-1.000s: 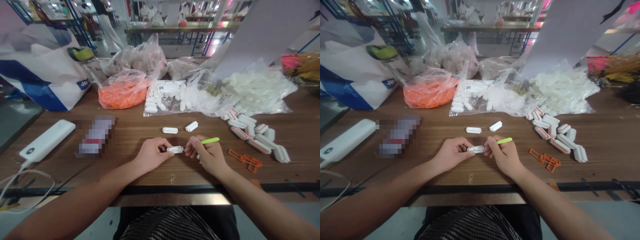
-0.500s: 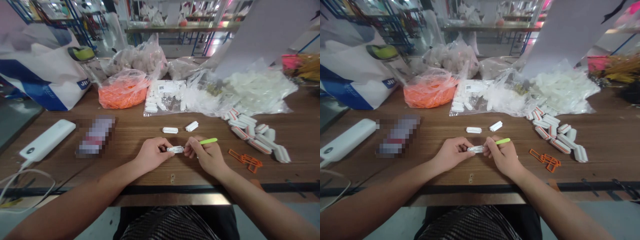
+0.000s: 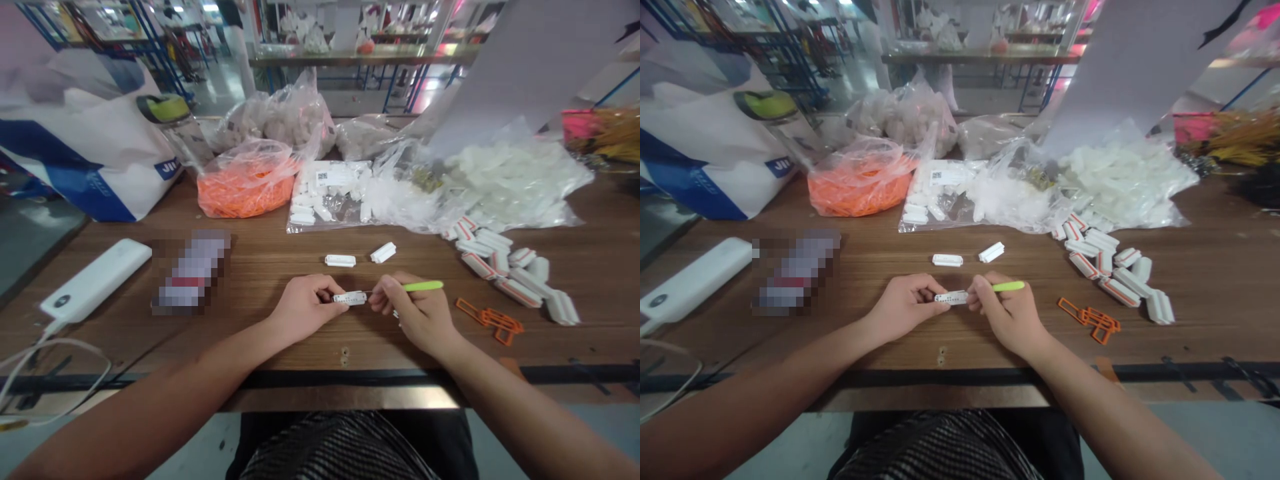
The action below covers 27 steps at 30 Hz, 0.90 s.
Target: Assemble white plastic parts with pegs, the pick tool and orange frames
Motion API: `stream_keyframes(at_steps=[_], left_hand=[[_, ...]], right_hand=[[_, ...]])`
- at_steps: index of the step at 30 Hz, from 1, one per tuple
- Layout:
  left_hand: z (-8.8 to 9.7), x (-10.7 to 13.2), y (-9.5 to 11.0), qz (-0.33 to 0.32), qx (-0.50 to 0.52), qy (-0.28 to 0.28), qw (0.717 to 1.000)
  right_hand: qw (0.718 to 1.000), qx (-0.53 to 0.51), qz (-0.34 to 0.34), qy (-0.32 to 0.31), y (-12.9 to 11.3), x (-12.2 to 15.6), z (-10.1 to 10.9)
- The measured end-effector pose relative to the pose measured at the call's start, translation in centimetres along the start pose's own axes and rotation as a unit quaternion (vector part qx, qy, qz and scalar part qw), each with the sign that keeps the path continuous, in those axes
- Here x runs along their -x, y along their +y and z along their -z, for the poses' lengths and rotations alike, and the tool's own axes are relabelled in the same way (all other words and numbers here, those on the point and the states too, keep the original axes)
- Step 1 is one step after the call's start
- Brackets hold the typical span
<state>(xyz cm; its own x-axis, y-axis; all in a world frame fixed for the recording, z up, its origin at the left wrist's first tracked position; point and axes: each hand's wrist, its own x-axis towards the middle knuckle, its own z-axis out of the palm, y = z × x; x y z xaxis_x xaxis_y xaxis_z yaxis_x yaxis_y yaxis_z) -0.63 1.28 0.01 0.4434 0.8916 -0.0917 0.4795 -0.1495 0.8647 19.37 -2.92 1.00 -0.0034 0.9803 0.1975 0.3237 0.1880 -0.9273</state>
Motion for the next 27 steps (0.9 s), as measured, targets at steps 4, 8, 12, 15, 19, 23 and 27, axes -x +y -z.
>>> stream_keyframes(at_steps=[4,8,12,15,19,23,27], left_hand=[[0.04,0.05,0.08,-0.006,-0.004,0.002,1.000],[0.08,0.07,0.18,-0.002,0.009,-0.005,1.000],[0.08,0.06,0.27,0.000,0.016,-0.006,1.000],[0.06,0.06,0.31,-0.001,0.014,-0.007,1.000],[0.03,0.06,0.19,0.001,0.012,-0.004,1.000],[0.03,0.03,0.03,-0.005,0.007,-0.005,1.000],[0.05,-0.01,0.08,0.006,0.009,-0.002,1.000]], right_hand=[[0.999,-0.042,-0.033,0.006,-0.02,-0.24,-0.03],[0.998,-0.050,-0.043,-0.009,0.32,-0.24,-0.30],[0.998,-0.038,-0.041,-0.016,0.64,-0.21,-0.49],[0.999,-0.017,-0.035,-0.019,0.64,-0.18,-0.52],[0.999,-0.018,-0.026,-0.009,0.45,0.11,-0.40],[0.998,-0.049,-0.032,0.009,0.32,0.41,-0.26],[0.999,-0.040,-0.025,-0.008,0.42,0.38,-0.37]])
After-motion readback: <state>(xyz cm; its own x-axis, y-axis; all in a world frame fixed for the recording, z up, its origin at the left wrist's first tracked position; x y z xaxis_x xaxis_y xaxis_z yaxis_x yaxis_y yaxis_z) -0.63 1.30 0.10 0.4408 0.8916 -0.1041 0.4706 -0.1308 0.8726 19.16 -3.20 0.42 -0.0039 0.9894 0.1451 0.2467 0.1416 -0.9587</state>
